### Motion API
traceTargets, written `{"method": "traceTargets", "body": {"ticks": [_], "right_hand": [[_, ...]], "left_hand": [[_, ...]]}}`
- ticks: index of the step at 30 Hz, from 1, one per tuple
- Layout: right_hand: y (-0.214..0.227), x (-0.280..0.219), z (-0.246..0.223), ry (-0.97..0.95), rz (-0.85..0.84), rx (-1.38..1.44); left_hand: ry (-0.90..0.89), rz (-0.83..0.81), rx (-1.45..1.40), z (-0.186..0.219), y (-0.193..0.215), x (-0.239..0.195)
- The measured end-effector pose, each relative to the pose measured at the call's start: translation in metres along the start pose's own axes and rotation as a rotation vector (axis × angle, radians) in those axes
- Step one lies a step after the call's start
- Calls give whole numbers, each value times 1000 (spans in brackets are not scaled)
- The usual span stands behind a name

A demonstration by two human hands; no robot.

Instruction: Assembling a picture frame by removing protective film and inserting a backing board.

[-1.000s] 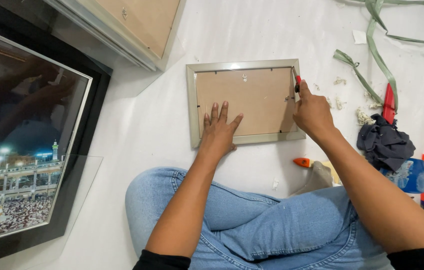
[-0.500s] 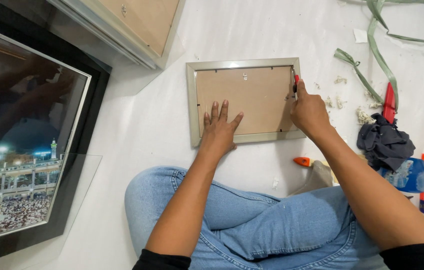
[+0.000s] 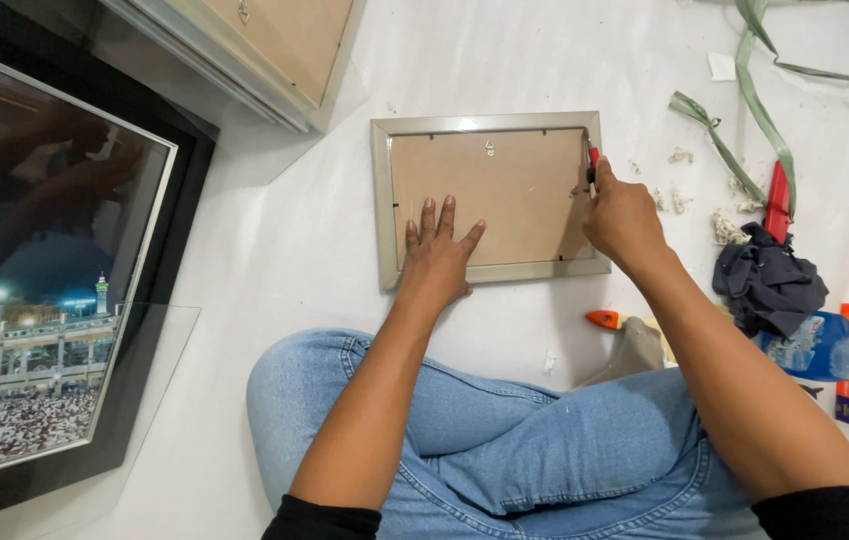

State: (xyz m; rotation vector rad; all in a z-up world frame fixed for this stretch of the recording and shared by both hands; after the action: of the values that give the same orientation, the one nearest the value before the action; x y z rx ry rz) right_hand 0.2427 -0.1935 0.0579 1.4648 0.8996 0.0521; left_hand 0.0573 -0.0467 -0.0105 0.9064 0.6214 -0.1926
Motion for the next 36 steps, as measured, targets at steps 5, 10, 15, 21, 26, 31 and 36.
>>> {"method": "traceTargets", "body": {"ticks": [5,10,15,21,26,31,36], "right_hand": [[1,6,7,-13,-21,-12],[2,-14,13,-53,-73,-17],[12,-35,6,-114,-226,-4],[20,-62,-6,-180,-329,69],[11,-77,0,-203,-408,78],[22,-110,-13,-245,-520,63],[24,-125,-10,-292,-555,110]], "left_hand": [[3,-4,-20,0,1,0],[0,-3,-20,0,1,0],[4,9,-24,-1,0,0],[-10,8,-51,-3,-4,5],[-1,3,-27,-3,-5,4],[-2,3,-48,-2,-4,3],[2,17,-39,-3,-5,5]]}}
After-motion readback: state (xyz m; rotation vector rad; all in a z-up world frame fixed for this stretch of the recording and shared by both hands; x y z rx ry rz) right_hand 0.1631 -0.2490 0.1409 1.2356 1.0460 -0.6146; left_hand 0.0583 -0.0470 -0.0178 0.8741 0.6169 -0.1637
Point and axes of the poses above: each hand's wrist, its own x-axis towards the middle knuckle, its own y-axis out of the back of the hand, z = x × y, the point moved 4 cm from there along x, towards the middle knuckle, and after that the axes turned 13 degrees about -z, right-handed, at the moved point
